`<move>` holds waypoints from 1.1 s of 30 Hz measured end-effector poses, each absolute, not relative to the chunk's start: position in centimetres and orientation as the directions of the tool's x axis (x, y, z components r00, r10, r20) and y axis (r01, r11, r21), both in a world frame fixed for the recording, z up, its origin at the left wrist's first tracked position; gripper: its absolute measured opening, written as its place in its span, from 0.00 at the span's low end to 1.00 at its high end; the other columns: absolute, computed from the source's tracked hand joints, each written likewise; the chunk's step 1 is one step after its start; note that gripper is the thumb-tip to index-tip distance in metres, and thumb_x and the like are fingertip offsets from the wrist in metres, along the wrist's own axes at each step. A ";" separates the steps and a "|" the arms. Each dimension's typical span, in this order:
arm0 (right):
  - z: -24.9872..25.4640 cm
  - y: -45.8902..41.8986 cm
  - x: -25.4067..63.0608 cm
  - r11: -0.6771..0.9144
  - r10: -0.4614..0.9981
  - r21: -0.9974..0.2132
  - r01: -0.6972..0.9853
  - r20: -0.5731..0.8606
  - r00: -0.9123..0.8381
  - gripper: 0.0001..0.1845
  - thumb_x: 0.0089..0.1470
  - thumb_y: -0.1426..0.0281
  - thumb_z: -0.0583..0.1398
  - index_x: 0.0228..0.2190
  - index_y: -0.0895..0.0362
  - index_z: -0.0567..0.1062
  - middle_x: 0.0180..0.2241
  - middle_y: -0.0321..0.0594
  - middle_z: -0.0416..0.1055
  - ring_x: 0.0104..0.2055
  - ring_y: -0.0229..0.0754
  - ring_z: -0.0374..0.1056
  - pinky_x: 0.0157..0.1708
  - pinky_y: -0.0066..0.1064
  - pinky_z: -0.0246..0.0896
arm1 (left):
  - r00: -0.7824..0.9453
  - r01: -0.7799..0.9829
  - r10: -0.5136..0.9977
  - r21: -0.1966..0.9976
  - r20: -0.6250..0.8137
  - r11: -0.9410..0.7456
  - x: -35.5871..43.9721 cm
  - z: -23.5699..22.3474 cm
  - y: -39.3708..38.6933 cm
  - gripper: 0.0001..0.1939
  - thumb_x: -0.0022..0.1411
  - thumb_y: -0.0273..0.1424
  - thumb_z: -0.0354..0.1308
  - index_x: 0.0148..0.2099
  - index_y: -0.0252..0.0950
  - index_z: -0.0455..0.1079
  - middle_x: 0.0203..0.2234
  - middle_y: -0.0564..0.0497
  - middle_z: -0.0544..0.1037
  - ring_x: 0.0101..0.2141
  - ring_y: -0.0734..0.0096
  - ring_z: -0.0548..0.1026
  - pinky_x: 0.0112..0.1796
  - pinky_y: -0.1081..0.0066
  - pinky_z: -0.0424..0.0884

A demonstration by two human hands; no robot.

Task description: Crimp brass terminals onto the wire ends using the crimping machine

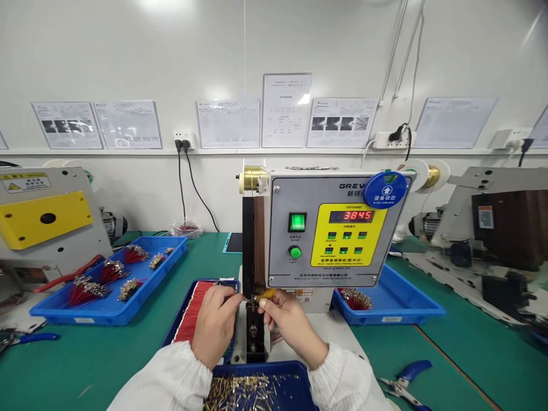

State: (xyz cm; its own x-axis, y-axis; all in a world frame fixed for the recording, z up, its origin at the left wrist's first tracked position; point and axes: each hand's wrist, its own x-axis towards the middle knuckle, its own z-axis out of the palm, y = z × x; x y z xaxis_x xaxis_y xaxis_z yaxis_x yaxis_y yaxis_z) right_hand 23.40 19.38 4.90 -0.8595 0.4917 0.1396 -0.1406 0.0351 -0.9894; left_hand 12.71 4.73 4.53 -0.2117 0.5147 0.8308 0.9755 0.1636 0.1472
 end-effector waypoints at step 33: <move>4.7 18.3 23.1 0.052 0.585 -0.988 -0.143 0.146 -0.798 0.21 0.45 0.51 0.62 0.25 0.55 0.66 0.21 0.34 0.67 0.16 0.33 0.57 0.15 0.26 0.53 | -0.201 0.978 0.547 0.139 0.813 0.154 12.6 4.5 4.7 0.10 0.67 0.22 0.48 0.41 0.37 0.69 0.35 0.49 0.73 0.38 0.67 0.69 0.40 0.66 0.68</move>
State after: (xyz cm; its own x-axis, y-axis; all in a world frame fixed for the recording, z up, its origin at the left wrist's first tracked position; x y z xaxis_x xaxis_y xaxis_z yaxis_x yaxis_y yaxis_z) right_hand 23.07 18.30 4.67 -0.7979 0.5847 0.1465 -0.1430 0.0524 -0.9883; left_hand 12.58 4.74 4.46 -0.2010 0.5466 0.8129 0.9784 0.1536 0.1386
